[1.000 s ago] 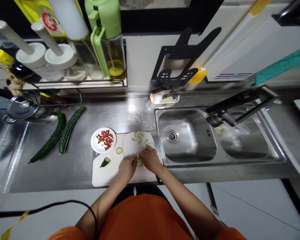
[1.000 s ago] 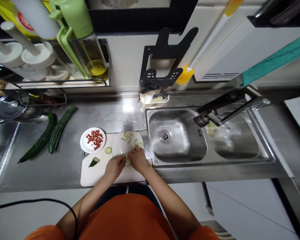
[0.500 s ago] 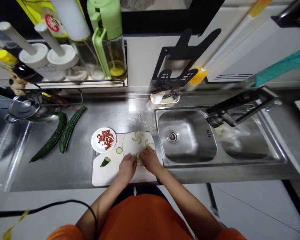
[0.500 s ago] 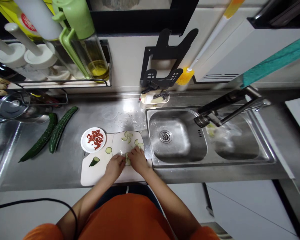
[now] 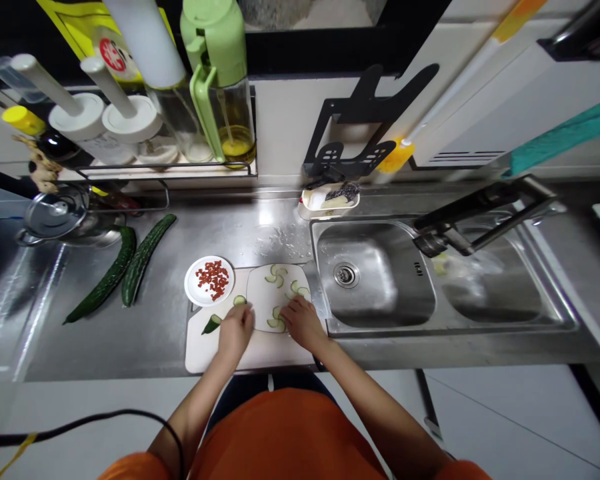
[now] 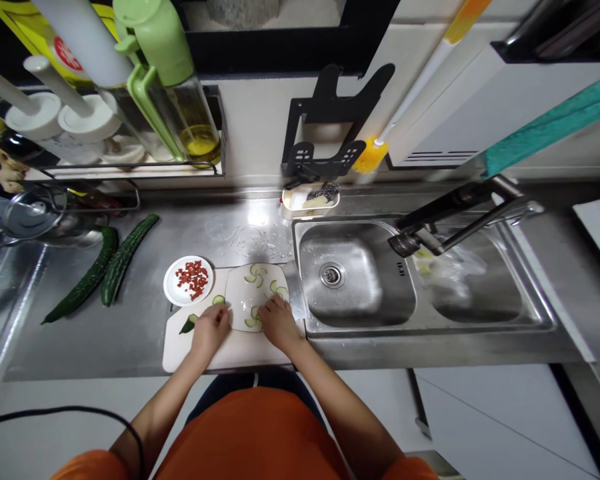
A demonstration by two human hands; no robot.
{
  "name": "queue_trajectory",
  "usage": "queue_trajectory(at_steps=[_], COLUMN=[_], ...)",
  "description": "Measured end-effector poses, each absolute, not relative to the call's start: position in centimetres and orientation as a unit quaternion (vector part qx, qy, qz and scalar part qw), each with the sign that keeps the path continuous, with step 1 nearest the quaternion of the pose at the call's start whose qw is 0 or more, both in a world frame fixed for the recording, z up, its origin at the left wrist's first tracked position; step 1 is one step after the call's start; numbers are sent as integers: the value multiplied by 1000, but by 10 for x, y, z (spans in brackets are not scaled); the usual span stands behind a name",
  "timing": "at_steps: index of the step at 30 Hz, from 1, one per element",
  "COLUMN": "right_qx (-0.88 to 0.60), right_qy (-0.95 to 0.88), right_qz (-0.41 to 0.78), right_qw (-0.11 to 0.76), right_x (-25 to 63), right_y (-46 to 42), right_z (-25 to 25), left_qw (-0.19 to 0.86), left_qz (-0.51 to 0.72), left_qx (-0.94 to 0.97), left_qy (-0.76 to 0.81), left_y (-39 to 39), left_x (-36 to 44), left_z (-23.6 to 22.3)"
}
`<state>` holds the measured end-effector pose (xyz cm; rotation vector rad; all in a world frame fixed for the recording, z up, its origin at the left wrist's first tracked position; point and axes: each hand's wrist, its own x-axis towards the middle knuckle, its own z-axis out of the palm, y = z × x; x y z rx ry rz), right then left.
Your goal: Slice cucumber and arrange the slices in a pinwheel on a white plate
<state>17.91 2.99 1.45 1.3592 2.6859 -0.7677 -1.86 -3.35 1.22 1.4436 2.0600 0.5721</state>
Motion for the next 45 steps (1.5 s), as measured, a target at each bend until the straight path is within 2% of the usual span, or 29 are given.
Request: queue_trajectory(at_steps=[11,30,36,45], right_qx=[446,454,448,443], right_qy=[859,852,854,842], right_qz=[-252,-259,-261,-296], right_qw=[-11,-21,-41,-86], right_x=[181,183,184,179], right_y=[23,18,19,21], right_z=[17,18,20,19], left_qw=[240,247,232,319], left_qz=[99,70,101,237], left_qx=[473,461,455,424], left_qy=[842,850,854,814], left_y=[-21,-14,-19,-23], left_x=[-41,-35,-32,-42], left_z=[-2,10,8,13])
